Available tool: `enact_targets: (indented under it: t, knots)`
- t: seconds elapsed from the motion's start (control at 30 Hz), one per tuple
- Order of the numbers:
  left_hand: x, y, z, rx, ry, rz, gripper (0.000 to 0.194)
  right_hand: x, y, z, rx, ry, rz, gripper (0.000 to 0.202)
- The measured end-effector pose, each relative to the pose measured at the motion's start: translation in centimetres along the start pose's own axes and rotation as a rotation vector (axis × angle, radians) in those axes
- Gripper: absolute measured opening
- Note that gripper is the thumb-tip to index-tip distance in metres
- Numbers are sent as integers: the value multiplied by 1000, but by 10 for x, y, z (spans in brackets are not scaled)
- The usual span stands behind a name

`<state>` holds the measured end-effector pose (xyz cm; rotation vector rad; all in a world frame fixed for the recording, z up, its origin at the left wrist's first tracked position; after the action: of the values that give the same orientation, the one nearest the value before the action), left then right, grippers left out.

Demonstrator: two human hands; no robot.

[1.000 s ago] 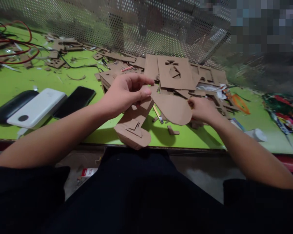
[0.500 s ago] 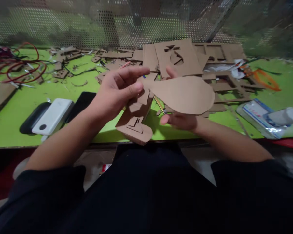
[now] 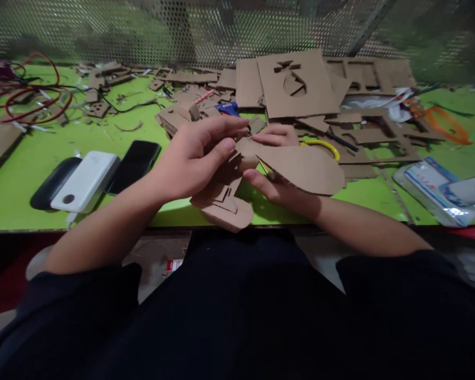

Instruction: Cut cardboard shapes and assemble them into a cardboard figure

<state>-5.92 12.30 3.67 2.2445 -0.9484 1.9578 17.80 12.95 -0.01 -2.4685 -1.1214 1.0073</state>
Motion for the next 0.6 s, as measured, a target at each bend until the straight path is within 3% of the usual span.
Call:
enact_targets:
  t: [0.13,0.27,0.4,0.6]
  knots:
    - [6,-4,-17,-130,-389,53,27,-5,6,8,-14,-35,38,59]
    - [5,-9,-27,-252,-407,14,29,0,11,21,3,-75,9,51]
    - [14,-7,-23,-335,-560,24,33,13,14,35,118,-209,-110,53]
    - [24,-3,-12,-306,-638,62,31,14,16,41,116,-324,-36,59]
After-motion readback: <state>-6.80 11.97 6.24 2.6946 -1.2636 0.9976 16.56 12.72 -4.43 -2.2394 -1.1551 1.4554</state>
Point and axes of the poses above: each hand's wrist, its own y-axis away from the middle knuckle, its own z-axis out of the palm, x = y × z, the point moved 4 cm from there along -y, towards the middle knuckle, and after that the axes turned 11 degrees about -x, right-handed, at the moved point
